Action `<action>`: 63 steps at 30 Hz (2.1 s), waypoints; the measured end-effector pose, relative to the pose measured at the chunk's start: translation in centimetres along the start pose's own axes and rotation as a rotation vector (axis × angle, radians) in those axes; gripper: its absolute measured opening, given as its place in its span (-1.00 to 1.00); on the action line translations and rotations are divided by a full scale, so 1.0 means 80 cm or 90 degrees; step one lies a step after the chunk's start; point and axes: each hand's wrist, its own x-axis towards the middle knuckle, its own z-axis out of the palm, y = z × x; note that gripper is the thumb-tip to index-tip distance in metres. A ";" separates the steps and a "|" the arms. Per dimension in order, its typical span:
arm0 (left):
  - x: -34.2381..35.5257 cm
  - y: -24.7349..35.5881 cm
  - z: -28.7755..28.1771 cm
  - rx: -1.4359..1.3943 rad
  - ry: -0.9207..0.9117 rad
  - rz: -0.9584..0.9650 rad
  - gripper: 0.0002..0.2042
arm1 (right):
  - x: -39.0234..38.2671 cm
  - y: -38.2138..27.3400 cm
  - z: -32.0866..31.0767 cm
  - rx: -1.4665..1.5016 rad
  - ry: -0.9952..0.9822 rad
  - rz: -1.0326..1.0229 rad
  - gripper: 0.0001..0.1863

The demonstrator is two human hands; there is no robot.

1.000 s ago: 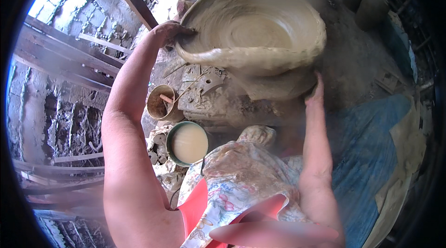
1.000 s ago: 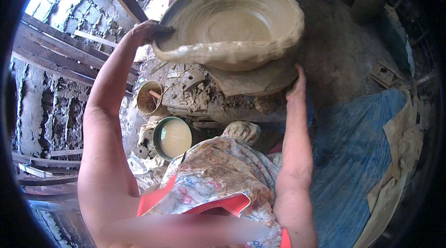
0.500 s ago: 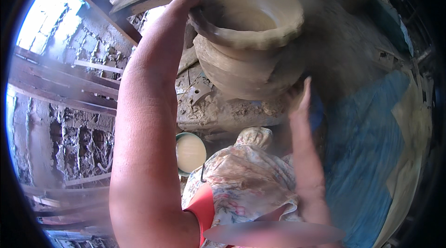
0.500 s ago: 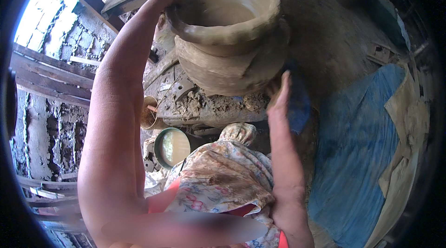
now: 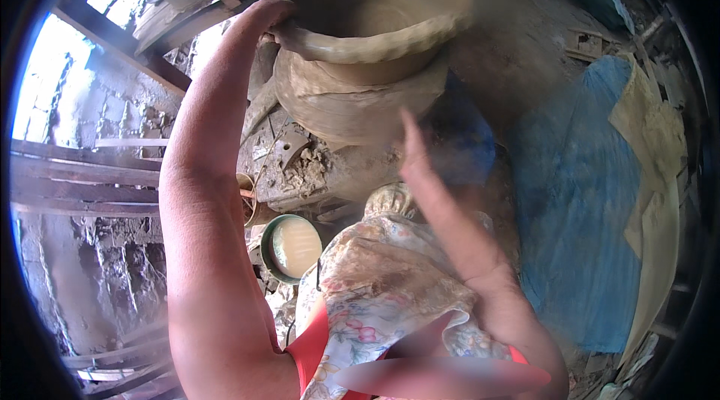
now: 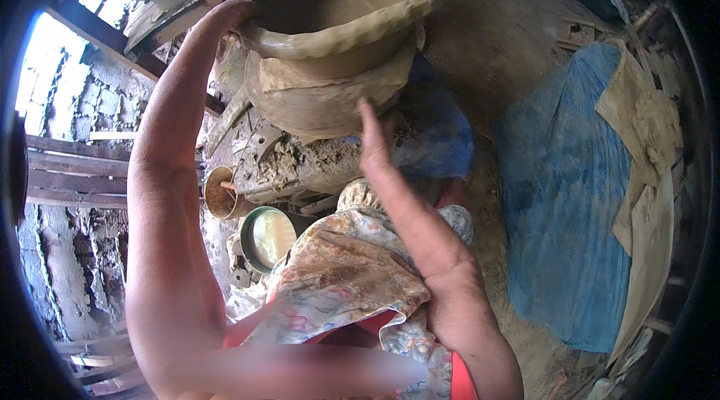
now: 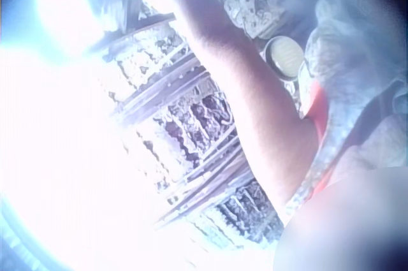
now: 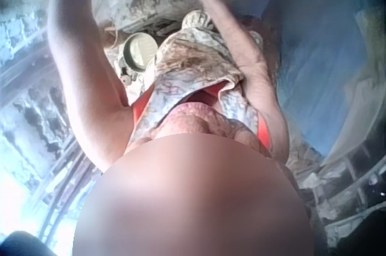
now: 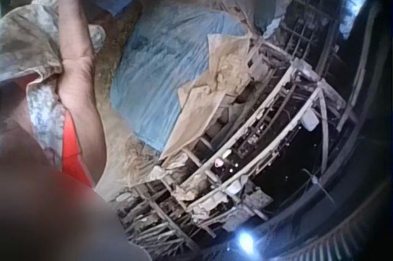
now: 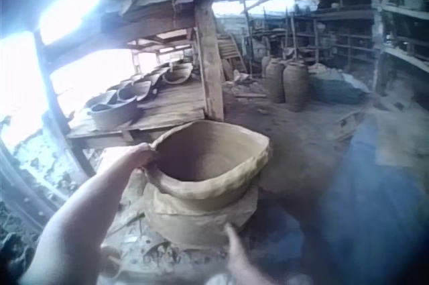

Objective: The person shapes a clay vessel on a spinning pottery wheel, using both hands to pull and smooth the walls and rim. They occasionally dip fingers into a small container of slip to lubricate the surface and refine the form.

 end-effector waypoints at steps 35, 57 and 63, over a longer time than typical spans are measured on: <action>-0.352 -0.180 0.141 -0.628 -0.017 -0.051 -0.65 | 0.048 -0.084 -0.029 0.051 -0.268 -0.026 -0.48; -0.426 -0.433 0.354 -0.109 -0.185 -0.132 -0.89 | 0.100 -0.025 -0.042 0.022 -0.209 0.062 -0.26; -0.392 -0.284 0.204 -0.404 0.423 -0.003 -0.76 | 0.026 0.002 -0.027 -0.082 -0.146 0.150 -0.11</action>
